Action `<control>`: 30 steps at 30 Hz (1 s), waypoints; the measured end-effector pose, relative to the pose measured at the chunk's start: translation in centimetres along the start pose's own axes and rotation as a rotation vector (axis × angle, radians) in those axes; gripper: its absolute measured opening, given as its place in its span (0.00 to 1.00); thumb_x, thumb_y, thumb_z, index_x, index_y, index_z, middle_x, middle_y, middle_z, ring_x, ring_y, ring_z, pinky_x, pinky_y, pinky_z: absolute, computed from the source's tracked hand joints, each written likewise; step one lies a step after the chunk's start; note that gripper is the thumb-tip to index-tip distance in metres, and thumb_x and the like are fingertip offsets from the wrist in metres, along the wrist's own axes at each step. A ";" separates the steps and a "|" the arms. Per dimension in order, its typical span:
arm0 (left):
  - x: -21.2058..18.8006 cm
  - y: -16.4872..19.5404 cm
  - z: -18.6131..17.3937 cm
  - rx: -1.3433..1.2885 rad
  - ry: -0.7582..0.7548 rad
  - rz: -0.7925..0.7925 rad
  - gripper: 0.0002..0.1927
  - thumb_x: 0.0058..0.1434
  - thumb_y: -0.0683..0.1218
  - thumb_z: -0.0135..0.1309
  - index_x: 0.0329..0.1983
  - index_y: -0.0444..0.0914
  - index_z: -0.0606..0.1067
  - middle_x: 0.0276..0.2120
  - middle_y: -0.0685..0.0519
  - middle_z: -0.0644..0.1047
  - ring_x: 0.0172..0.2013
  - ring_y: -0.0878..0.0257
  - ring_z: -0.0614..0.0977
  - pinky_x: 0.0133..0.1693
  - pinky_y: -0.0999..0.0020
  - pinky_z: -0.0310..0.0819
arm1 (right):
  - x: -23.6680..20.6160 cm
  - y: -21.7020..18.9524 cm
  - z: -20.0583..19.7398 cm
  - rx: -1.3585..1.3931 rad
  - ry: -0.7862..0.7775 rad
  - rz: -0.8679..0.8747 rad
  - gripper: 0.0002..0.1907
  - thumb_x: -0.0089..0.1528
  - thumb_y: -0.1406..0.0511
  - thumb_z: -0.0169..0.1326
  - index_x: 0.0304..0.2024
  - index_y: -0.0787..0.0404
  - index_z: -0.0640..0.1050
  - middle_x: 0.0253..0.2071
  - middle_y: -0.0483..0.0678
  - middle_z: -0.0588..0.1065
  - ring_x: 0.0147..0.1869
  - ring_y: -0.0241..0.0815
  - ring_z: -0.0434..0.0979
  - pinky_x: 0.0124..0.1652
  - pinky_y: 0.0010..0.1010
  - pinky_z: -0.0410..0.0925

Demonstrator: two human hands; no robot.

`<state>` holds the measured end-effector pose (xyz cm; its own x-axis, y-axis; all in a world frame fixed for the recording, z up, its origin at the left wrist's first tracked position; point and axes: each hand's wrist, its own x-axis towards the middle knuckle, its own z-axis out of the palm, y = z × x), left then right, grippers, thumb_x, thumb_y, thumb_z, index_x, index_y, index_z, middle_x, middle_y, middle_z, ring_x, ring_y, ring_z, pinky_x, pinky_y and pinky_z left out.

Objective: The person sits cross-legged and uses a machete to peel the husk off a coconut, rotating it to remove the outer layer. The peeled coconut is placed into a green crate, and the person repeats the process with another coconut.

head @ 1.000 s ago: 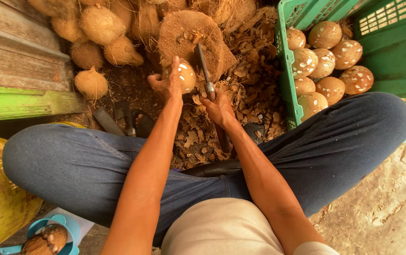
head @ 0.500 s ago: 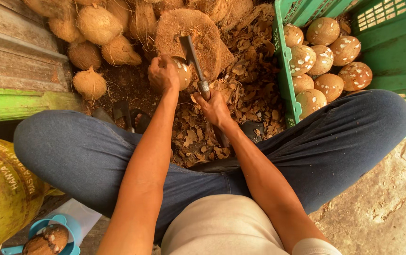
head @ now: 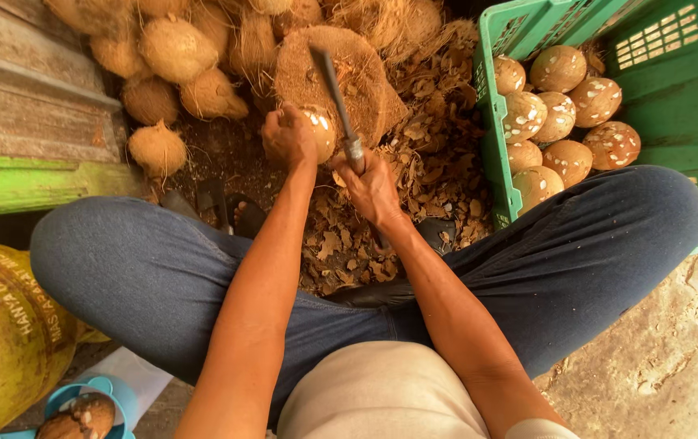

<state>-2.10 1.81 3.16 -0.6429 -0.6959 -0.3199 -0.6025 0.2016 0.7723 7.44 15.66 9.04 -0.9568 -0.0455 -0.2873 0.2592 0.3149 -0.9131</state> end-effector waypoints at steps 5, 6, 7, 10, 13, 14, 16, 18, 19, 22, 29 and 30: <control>0.0 -0.2 0.4 0.034 0.023 -0.040 0.18 0.65 0.59 0.47 0.28 0.43 0.72 0.37 0.51 0.78 0.34 0.58 0.79 0.37 0.60 0.73 | 0.5 1.7 0.3 0.136 0.044 -0.002 0.12 0.68 0.61 0.49 0.29 0.55 0.71 0.21 0.39 0.67 0.19 0.30 0.62 0.19 0.29 0.63; -0.1 -0.3 0.4 -0.004 0.008 -0.034 0.18 0.64 0.59 0.47 0.29 0.43 0.72 0.37 0.51 0.78 0.34 0.58 0.79 0.35 0.60 0.73 | 0.5 1.8 0.3 0.196 0.010 0.100 0.09 0.66 0.63 0.48 0.30 0.54 0.73 0.21 0.39 0.68 0.20 0.30 0.62 0.19 0.29 0.62; -0.4 -0.2 0.3 -0.049 -0.005 -0.021 0.18 0.64 0.59 0.46 0.29 0.43 0.72 0.38 0.50 0.78 0.33 0.58 0.79 0.34 0.60 0.74 | 0.5 1.9 0.1 0.067 -0.023 0.128 0.11 0.67 0.61 0.49 0.29 0.55 0.72 0.21 0.39 0.67 0.19 0.32 0.61 0.18 0.30 0.61; -1.0 0.3 -0.1 -0.091 0.033 0.073 0.15 0.61 0.59 0.48 0.33 0.44 0.75 0.40 0.50 0.78 0.36 0.58 0.80 0.36 0.59 0.74 | 0.8 1.6 -0.7 -0.161 -0.038 0.052 0.15 0.68 0.58 0.50 0.28 0.55 0.70 0.19 0.40 0.65 0.16 0.33 0.61 0.16 0.31 0.60; -1.3 0.5 -0.7 0.052 0.018 0.031 0.16 0.62 0.60 0.46 0.36 0.45 0.75 0.41 0.51 0.78 0.39 0.58 0.79 0.38 0.57 0.72 | 0.7 1.5 -1.1 -0.052 0.050 -0.130 0.14 0.69 0.59 0.48 0.29 0.54 0.71 0.19 0.38 0.67 0.16 0.30 0.63 0.16 0.29 0.62; -1.1 0.8 -0.6 0.075 0.002 0.032 0.17 0.62 0.61 0.45 0.37 0.45 0.75 0.42 0.52 0.78 0.39 0.57 0.79 0.38 0.56 0.71 | 0.8 1.7 -1.0 -0.027 0.083 -0.135 0.14 0.69 0.59 0.48 0.29 0.55 0.71 0.19 0.39 0.67 0.17 0.31 0.62 0.16 0.29 0.62; -1.0 0.8 -0.5 0.103 0.002 0.001 0.19 0.64 0.62 0.45 0.37 0.44 0.74 0.43 0.51 0.78 0.40 0.57 0.79 0.40 0.55 0.72 | 0.8 2.4 -0.7 0.087 0.096 -0.094 0.16 0.69 0.60 0.50 0.28 0.58 0.69 0.20 0.41 0.66 0.17 0.33 0.61 0.17 0.31 0.61; -1.0 0.6 -0.3 0.122 0.005 -0.014 0.18 0.63 0.62 0.45 0.36 0.45 0.74 0.43 0.52 0.77 0.40 0.57 0.79 0.40 0.55 0.72 | 0.7 3.2 0.2 0.264 0.064 -0.027 0.17 0.69 0.62 0.51 0.26 0.61 0.68 0.20 0.44 0.65 0.17 0.36 0.59 0.17 0.34 0.58; -1.0 0.4 -0.4 0.109 0.006 0.003 0.17 0.63 0.62 0.45 0.36 0.47 0.74 0.43 0.53 0.77 0.40 0.58 0.78 0.39 0.55 0.72 | 0.6 3.6 0.3 0.155 -0.014 0.061 0.14 0.67 0.62 0.51 0.27 0.60 0.69 0.20 0.43 0.66 0.18 0.35 0.60 0.17 0.34 0.60; -0.9 0.3 -0.6 0.097 0.022 0.013 0.19 0.64 0.64 0.45 0.34 0.47 0.72 0.41 0.53 0.75 0.38 0.59 0.77 0.38 0.57 0.72 | 0.5 3.9 0.1 -0.073 -0.132 0.246 0.08 0.65 0.62 0.51 0.31 0.54 0.72 0.19 0.43 0.69 0.18 0.34 0.65 0.21 0.30 0.65; 0.8 0.9 -1.6 0.139 -0.155 -0.032 0.23 0.64 0.68 0.43 0.36 0.45 0.68 0.40 0.51 0.72 0.36 0.57 0.76 0.33 0.59 0.70 | 0.6 1.2 -1.6 -0.033 -0.042 0.181 0.08 0.64 0.65 0.49 0.30 0.57 0.70 0.21 0.42 0.68 0.19 0.34 0.64 0.18 0.32 0.65; 0.8 0.8 -1.4 0.125 -0.136 0.002 0.23 0.64 0.68 0.43 0.36 0.44 0.68 0.40 0.51 0.72 0.37 0.58 0.75 0.33 0.59 0.69 | 0.5 1.1 -1.5 -0.059 0.006 0.124 0.08 0.65 0.66 0.48 0.30 0.58 0.71 0.21 0.42 0.68 0.20 0.34 0.63 0.18 0.32 0.64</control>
<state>-2.39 0.45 4.26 -0.6967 -0.5980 -0.3963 -0.6499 0.2923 0.7015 7.05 17.44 8.39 -0.9187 0.0032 -0.3949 0.3675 0.3730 -0.8520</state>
